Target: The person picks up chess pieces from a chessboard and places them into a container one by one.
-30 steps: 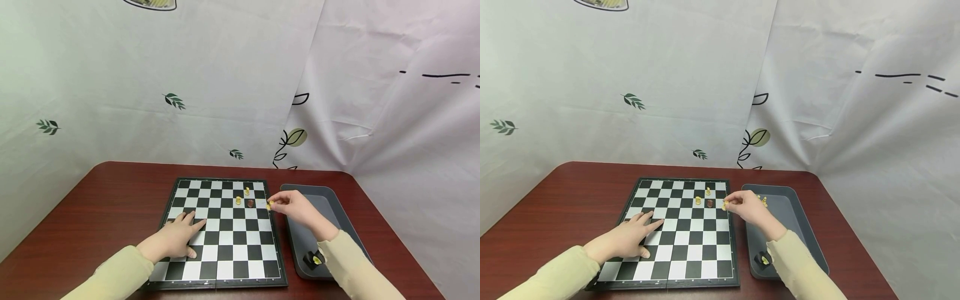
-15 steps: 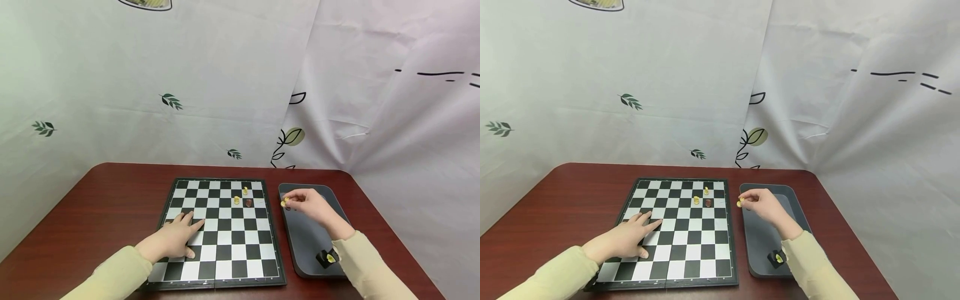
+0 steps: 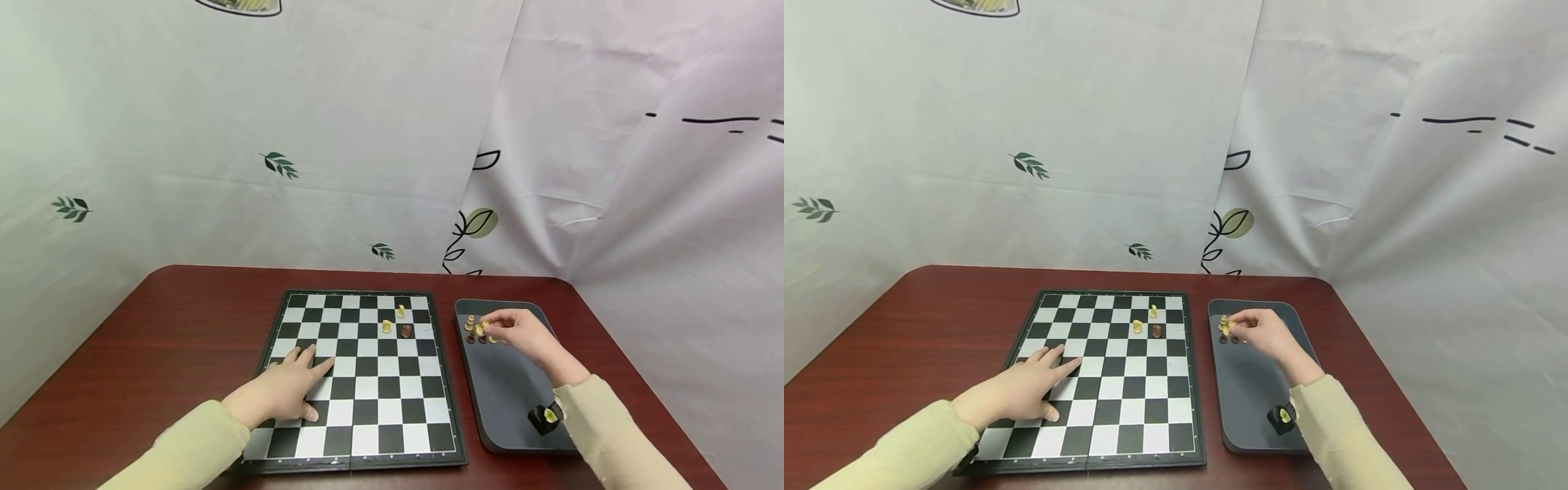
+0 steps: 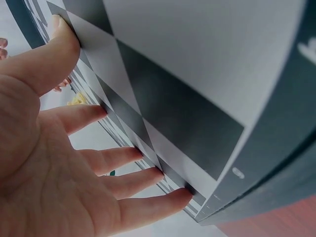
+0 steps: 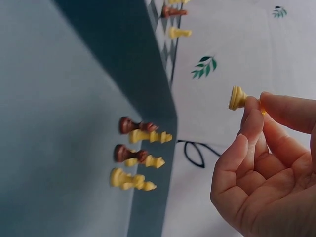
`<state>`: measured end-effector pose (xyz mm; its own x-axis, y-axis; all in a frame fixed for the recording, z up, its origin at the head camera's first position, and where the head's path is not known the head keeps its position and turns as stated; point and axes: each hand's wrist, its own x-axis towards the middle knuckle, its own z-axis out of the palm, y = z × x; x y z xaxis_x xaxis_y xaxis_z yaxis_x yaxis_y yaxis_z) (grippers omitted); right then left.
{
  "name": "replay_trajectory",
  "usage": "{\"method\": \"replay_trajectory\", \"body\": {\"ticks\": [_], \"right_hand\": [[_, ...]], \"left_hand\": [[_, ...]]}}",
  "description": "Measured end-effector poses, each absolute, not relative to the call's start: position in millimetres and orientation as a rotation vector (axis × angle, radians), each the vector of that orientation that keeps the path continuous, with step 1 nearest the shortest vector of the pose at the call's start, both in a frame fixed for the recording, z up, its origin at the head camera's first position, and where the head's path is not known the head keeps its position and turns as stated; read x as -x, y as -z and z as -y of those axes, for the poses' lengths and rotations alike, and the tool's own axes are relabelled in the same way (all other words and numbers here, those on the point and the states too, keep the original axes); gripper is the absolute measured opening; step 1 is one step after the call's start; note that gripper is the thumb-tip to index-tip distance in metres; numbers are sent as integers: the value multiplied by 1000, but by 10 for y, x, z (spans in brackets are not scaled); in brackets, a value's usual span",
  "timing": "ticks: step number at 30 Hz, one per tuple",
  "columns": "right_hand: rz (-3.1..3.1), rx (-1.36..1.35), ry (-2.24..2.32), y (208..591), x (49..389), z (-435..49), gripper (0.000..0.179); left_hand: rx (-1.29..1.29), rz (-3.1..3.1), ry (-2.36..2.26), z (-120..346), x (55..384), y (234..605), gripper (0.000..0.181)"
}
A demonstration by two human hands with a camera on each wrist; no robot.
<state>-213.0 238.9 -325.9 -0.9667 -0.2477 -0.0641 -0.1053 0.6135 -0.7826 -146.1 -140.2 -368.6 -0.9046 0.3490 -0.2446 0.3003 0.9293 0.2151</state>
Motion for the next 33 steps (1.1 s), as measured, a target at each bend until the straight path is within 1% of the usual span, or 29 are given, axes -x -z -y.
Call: {"method": "replay_trajectory", "body": {"ticks": [4, 18, 33], "right_hand": [[-2664, 275, 1254, 3346, 2169, -2430, 31], [-2666, 154, 1164, 3651, 2302, -2466, 23], [-2653, 139, 1146, 3809, 2364, -2401, 19]], "left_hand": [[-479, -2801, -255, 1399, 1461, 3678, 86], [-467, -2796, -266, 1408, 1461, 3695, 87], [-470, -2804, -254, 1402, 1465, 3690, 87]]}}
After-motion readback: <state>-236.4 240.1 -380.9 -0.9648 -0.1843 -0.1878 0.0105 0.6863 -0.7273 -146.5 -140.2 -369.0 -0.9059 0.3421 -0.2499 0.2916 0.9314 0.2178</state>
